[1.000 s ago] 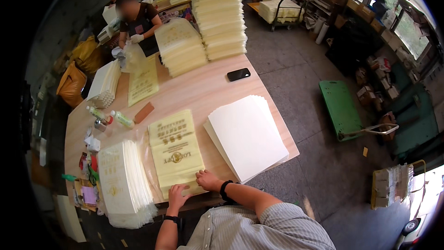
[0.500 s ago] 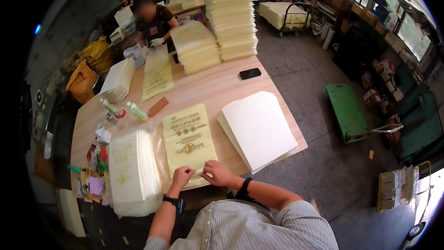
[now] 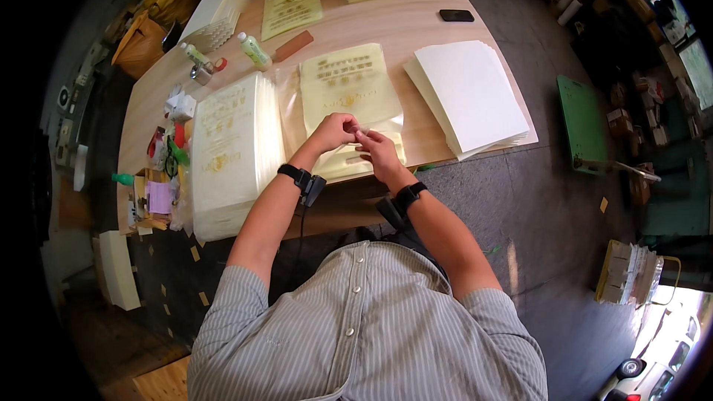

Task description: The person places stacks of white books into transparent plastic bags with a gold logo and folds the top to seal them. This process is repeated multiple times on a wooden table.

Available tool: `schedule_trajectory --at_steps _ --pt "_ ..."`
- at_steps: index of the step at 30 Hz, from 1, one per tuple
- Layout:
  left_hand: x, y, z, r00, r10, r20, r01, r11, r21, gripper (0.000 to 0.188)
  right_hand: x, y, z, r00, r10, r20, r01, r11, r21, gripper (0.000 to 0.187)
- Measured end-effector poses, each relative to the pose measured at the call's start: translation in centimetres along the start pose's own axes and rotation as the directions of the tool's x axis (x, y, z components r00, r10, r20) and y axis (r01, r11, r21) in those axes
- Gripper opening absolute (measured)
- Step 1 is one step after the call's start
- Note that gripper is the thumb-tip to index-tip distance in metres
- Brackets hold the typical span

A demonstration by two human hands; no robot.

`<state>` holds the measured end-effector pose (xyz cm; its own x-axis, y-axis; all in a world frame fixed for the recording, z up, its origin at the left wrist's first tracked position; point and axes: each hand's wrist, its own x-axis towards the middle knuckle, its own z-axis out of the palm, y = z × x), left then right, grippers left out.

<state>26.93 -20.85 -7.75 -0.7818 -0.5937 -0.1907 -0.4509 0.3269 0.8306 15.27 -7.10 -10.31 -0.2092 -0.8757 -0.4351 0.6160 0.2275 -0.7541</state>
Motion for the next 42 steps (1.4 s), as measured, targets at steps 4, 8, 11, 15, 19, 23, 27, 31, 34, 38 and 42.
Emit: schedule_trajectory --at_steps 4,8,11,15,19,23,27,31,34,38,42 --pt "-1.1 0.5 -1.2 0.999 -0.006 0.044 0.019 0.951 -0.309 0.012 -0.2 0.2 -0.1 0.998 -0.059 -0.026 0.062 0.99 0.123 0.02" --pt "-2.2 1.0 -3.3 0.945 -0.212 -0.251 -0.043 0.678 -0.734 0.015 -0.4 0.7 -2.8 0.979 -0.056 -0.197 0.127 0.922 0.366 0.012" --pt "-3.6 -0.5 -4.1 0.938 -0.266 -0.221 -0.041 0.549 -0.835 0.022 -1.7 -1.2 -4.7 0.987 0.006 -0.161 0.059 0.917 0.394 0.018" --pt "-4.8 1.3 -2.7 0.979 -0.182 -0.092 0.079 0.753 -0.653 0.039 -1.4 -3.6 -4.8 0.997 -0.032 -0.077 0.052 0.962 0.267 0.025" --pt "-5.5 2.2 -0.8 0.962 -0.155 -0.225 0.1 0.965 -0.241 0.031 -2.9 -5.2 -2.7 0.994 -0.032 0.106 0.003 0.964 0.267 0.033" --pt "-5.3 2.8 0.4 0.918 -0.023 -0.395 -0.023 0.993 -0.112 0.035 -3.6 -5.0 -1.3 0.979 -0.136 0.154 0.176 0.941 -0.287 0.031" --pt "-6.7 2.3 -2.0 0.757 0.291 -0.586 -0.157 0.95 0.27 0.022 -2.5 -6.5 -3.9 0.922 -0.367 0.12 0.301 0.49 -0.818 0.007" --pt "-9.5 5.4 -4.0 0.782 0.103 -0.615 0.09 0.957 0.276 0.018 -0.8 -10.2 -7.8 0.892 -0.45 -0.056 0.22 0.537 -0.814 0.006" --pt "-8.1 4.7 -1.4 0.838 0.03 -0.546 0.059 0.988 0.145 0.038 -1.6 -10.8 -3.5 0.908 -0.415 -0.058 0.303 0.744 -0.596 0.018" --pt "-7.1 5.7 0.1 0.772 0.079 -0.63 -0.053 0.997 0.061 0.03 -1.9 -12.4 -2.1 0.99 -0.135 0.046 0.132 0.751 -0.647 0.03" --pt "-7.6 5.8 -0.4 0.763 0.151 -0.629 -0.048 0.983 0.178 0.031 -1.0 -13.1 -4.7 0.996 -0.071 0.053 0.089 0.838 -0.539 0.029"
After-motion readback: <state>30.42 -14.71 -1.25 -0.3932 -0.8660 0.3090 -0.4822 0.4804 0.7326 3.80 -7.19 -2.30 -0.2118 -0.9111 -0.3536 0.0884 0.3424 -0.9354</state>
